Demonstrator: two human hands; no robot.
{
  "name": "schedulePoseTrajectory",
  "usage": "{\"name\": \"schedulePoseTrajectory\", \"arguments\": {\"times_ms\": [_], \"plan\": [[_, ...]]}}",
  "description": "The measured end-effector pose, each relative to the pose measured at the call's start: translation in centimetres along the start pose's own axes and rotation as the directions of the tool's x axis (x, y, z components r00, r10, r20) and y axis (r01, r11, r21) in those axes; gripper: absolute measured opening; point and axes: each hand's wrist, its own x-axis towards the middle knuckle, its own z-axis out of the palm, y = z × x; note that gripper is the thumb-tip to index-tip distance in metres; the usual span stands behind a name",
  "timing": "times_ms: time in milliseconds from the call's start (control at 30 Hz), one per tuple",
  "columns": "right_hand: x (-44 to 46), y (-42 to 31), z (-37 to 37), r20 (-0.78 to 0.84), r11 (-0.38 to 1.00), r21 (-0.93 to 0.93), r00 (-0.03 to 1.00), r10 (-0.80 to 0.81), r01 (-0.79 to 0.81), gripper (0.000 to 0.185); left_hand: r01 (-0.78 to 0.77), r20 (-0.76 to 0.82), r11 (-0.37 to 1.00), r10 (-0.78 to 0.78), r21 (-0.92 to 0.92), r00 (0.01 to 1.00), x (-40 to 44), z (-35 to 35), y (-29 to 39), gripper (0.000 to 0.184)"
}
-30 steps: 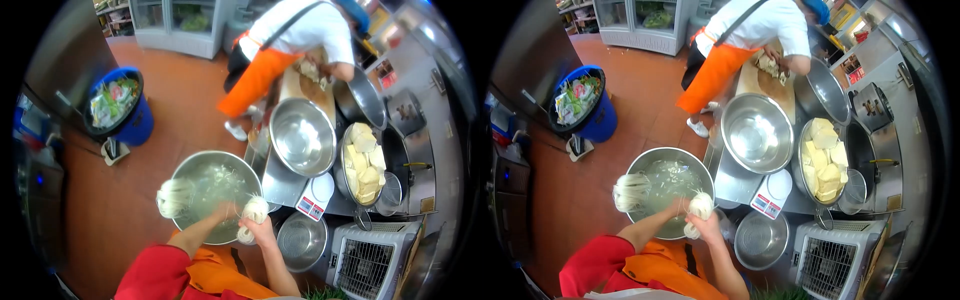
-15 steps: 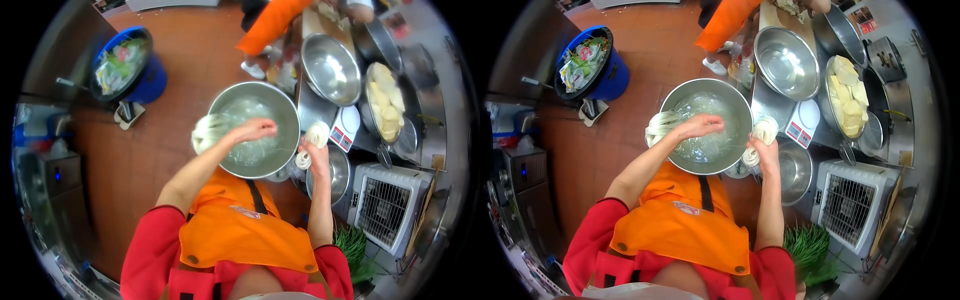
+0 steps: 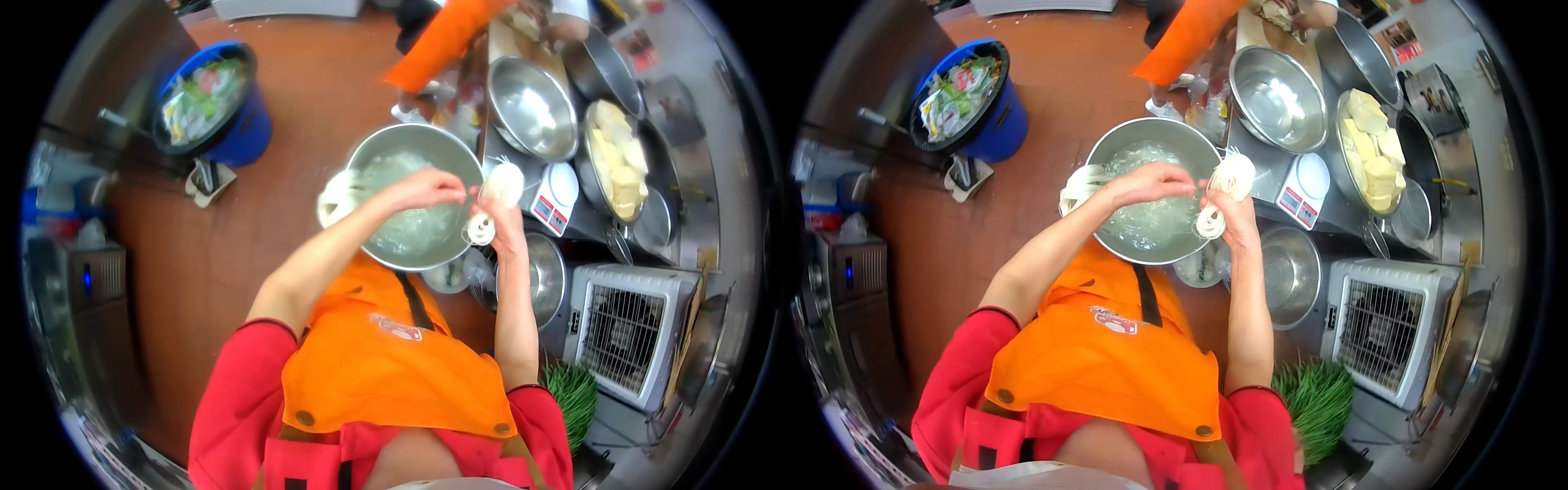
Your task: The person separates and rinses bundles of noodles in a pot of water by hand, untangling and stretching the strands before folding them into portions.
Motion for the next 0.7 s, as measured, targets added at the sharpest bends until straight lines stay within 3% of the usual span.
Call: {"name": "schedulePoseTrajectory", "arguments": {"times_ms": [133, 233, 333, 433, 533, 567, 667, 700], "plan": [[0.2, 1.3, -1.8, 0.121, 0.994, 0.037, 0.988, 0.093, -0.098, 0.038, -0.006, -0.065, 0.999, 0.009, 0.049, 0.998, -0.1, 1.5, 1.5, 0.025], [-0.6, 0.5, -2.4, 0.24, 0.996, 0.033, 0.968, 0.068, -0.078, 0.038, -0.029, -0.072, 1.0, 0.028, -0.007, 0.997, 0.3, 1.8, 1.3, 0.026], [-1.3, -1.0, -2.7, 0.241, 0.997, -0.014, 0.967, 0.082, -0.081, 0.037, 0.039, -0.176, 0.996, -0.052, -0.076, 0.983, 0.2, 2.5, 0.5, 0.027], [-1.0, -2.7, -2.9, 0.297, 0.993, -0.064, 0.948, 0.112, -0.097, 0.035, -0.108, -0.234, 0.934, 0.027, -0.341, 0.972, 0.9, 4.3, -0.6, 0.024], [-0.9, -4.8, -1.9, 0.352, 0.99, -0.115, 0.929, 0.116, -0.08, 0.032, -0.095, -0.076, 0.641, 0.057, -0.762, 0.995, 1.7, 6.4, 0.3, 0.021], [-0.6, -5.2, -1.9, 0.354, 0.984, -0.159, 0.926, 0.131, -0.078, 0.031, -0.07, -0.099, 0.616, -0.013, -0.785, 0.995, 1.6, 7.0, 1.3, 0.019], [-0.4, -7.2, -1.7, 0.355, 0.956, -0.291, 0.926, 0.13, -0.022, 0.031, 0.005, -0.081, 0.712, -0.086, -0.702, 0.993, 1.3, 6.9, 1.5, 0.023], [-0.3, -7.7, -1.7, 0.294, 0.939, -0.34, 0.944, 0.151, -0.044, 0.031, 0.027, -0.115, 0.686, -0.161, -0.727, 0.98, 0.7, 7.1, 1.9, 0.026]]}}
